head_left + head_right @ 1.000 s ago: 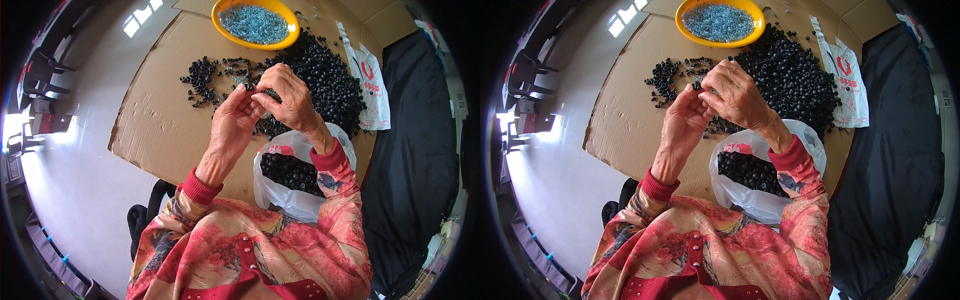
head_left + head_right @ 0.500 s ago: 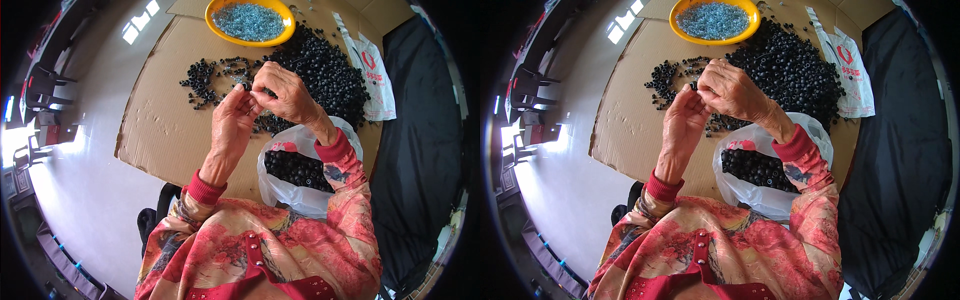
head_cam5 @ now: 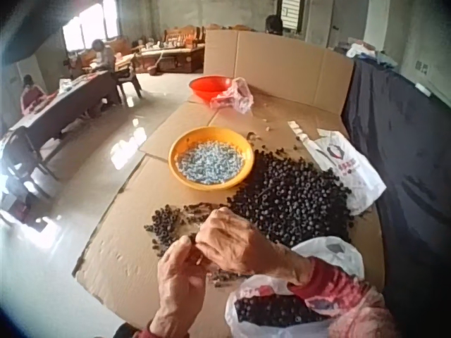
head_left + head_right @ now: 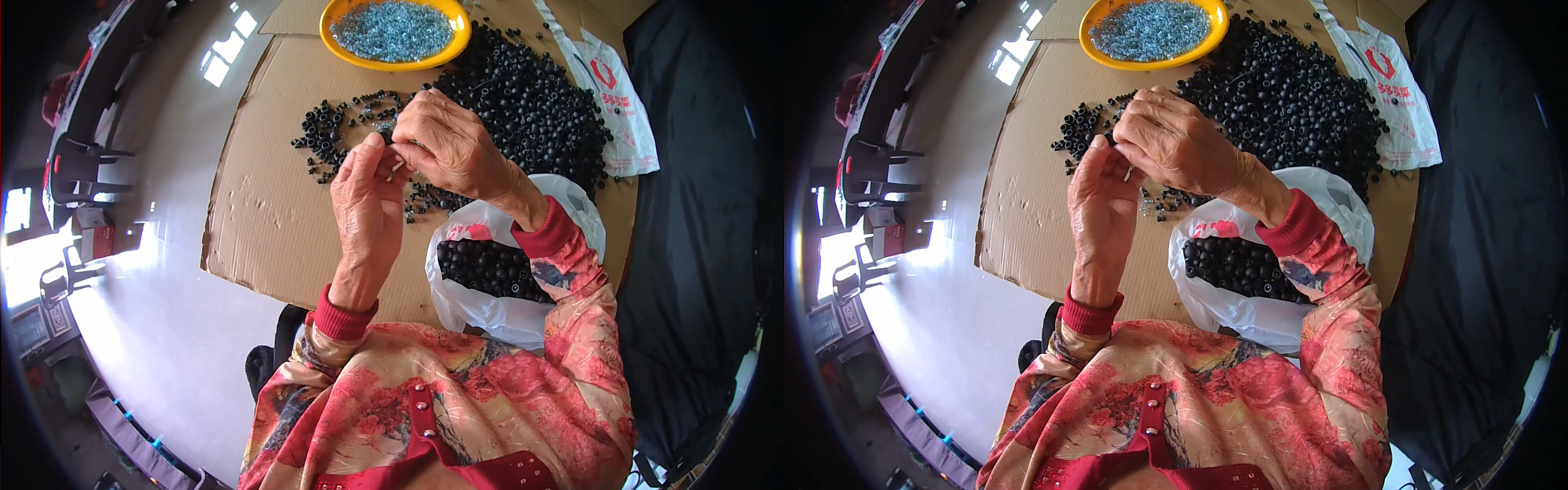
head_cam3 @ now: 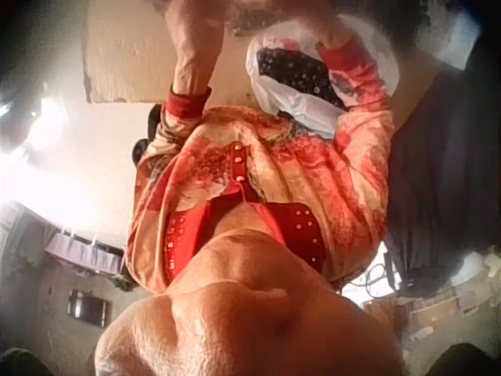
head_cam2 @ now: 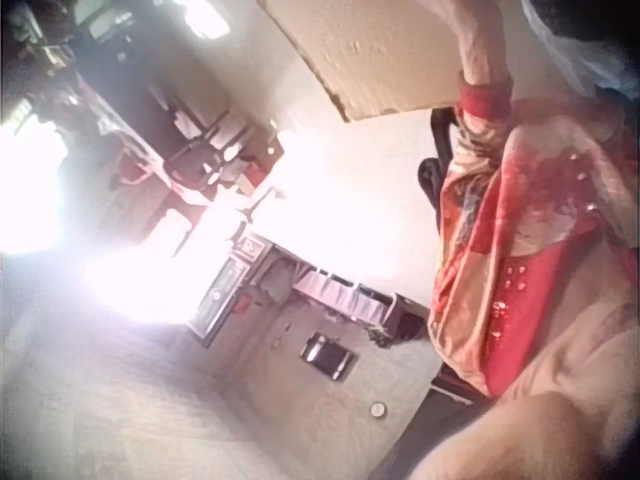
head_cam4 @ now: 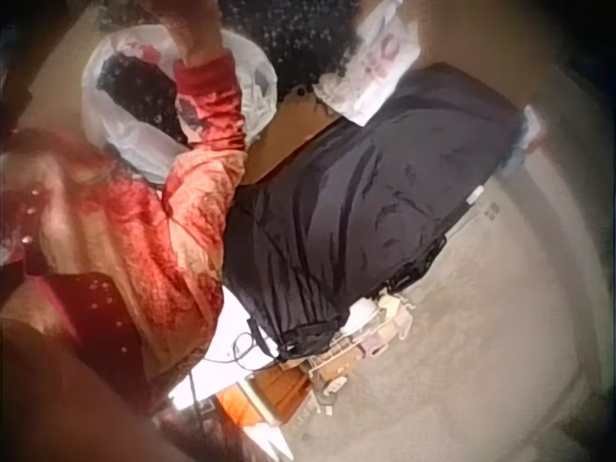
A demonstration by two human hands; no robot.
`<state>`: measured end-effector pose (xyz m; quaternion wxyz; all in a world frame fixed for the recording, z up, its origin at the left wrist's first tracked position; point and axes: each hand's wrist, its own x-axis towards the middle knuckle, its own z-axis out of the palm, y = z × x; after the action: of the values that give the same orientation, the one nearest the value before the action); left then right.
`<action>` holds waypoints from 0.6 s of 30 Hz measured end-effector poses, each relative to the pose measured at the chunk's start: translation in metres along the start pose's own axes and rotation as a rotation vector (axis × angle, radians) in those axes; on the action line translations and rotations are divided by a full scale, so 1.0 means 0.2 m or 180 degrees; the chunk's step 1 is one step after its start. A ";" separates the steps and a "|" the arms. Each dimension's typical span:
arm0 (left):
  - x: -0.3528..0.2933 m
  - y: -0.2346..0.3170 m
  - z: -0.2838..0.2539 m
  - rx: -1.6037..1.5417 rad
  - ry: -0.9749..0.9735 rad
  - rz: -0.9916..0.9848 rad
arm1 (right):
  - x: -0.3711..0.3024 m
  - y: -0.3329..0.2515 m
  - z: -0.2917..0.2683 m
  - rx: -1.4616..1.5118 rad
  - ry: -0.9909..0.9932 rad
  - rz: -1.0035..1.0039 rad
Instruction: The person is manually inserting small silver rings into black plastic components while sitting on the floor.
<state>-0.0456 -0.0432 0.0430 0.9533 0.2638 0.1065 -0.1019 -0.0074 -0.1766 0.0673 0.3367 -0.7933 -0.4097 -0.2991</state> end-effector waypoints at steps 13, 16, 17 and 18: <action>-0.02 0.01 0.02 0.0825 -0.0239 0.1047 | -0.03 -0.02 0.00 0.0976 0.0215 0.1057; -0.02 0.00 0.03 0.0960 -0.0319 0.1269 | -0.04 -0.03 0.01 0.0837 0.0250 0.1023; -0.03 0.01 0.03 0.1048 -0.0309 0.1311 | -0.04 -0.04 0.01 0.0752 0.0259 0.1008; -0.03 0.01 0.03 0.1137 -0.0289 0.1357 | -0.04 -0.04 0.01 0.0746 0.0266 0.1020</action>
<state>-0.0505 -0.0443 0.0512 0.8954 0.4392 -0.0139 0.0721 -0.0169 -0.1742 0.0626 0.4866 -0.7907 -0.2959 -0.2246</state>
